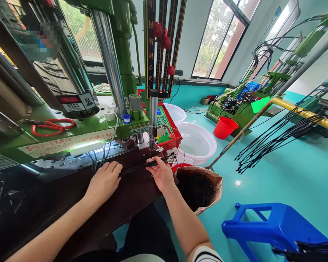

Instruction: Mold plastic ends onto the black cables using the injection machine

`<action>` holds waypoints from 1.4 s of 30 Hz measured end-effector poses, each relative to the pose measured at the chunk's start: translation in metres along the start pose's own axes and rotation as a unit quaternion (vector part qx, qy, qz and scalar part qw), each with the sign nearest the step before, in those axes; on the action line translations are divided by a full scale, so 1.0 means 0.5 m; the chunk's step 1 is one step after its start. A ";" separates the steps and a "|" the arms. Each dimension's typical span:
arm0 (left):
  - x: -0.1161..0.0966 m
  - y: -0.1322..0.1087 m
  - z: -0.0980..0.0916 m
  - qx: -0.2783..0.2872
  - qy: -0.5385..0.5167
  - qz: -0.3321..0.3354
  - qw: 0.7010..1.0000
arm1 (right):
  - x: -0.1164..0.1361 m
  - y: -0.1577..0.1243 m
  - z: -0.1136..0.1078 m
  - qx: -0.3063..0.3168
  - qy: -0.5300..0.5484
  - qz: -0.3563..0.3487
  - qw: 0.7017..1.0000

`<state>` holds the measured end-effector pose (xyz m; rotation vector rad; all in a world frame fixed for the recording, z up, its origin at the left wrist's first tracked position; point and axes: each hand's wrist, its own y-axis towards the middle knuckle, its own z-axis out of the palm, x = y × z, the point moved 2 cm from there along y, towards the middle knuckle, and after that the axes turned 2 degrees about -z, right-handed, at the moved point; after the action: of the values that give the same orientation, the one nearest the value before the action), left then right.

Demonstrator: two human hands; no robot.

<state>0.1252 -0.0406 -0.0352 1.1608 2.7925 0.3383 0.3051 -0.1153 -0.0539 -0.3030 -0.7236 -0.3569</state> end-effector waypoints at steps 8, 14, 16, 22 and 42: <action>-0.019 -0.037 0.003 -0.074 -0.040 0.054 0.995 | -0.018 -0.014 0.004 0.013 -0.032 0.035 0.999; -0.048 -0.110 -0.019 0.194 -0.294 0.036 0.935 | 0.019 -0.039 0.054 0.212 -0.083 0.028 0.973; -0.066 -0.138 -0.030 0.328 -0.425 0.030 0.843 | 0.022 -0.065 0.077 0.339 -0.149 0.068 0.926; -0.147 -0.089 -0.057 0.273 -0.770 -0.091 0.570 | 0.019 -0.101 0.095 0.380 -0.283 0.191 0.860; -0.160 0.080 -0.099 0.173 -0.661 -0.092 0.725 | 0.127 -0.004 -0.004 0.046 -0.266 -0.122 0.955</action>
<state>0.2005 -0.0779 0.0232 0.6376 1.5994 -0.7800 0.3498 -0.1313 -0.0115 -0.2206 -1.3121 -0.4813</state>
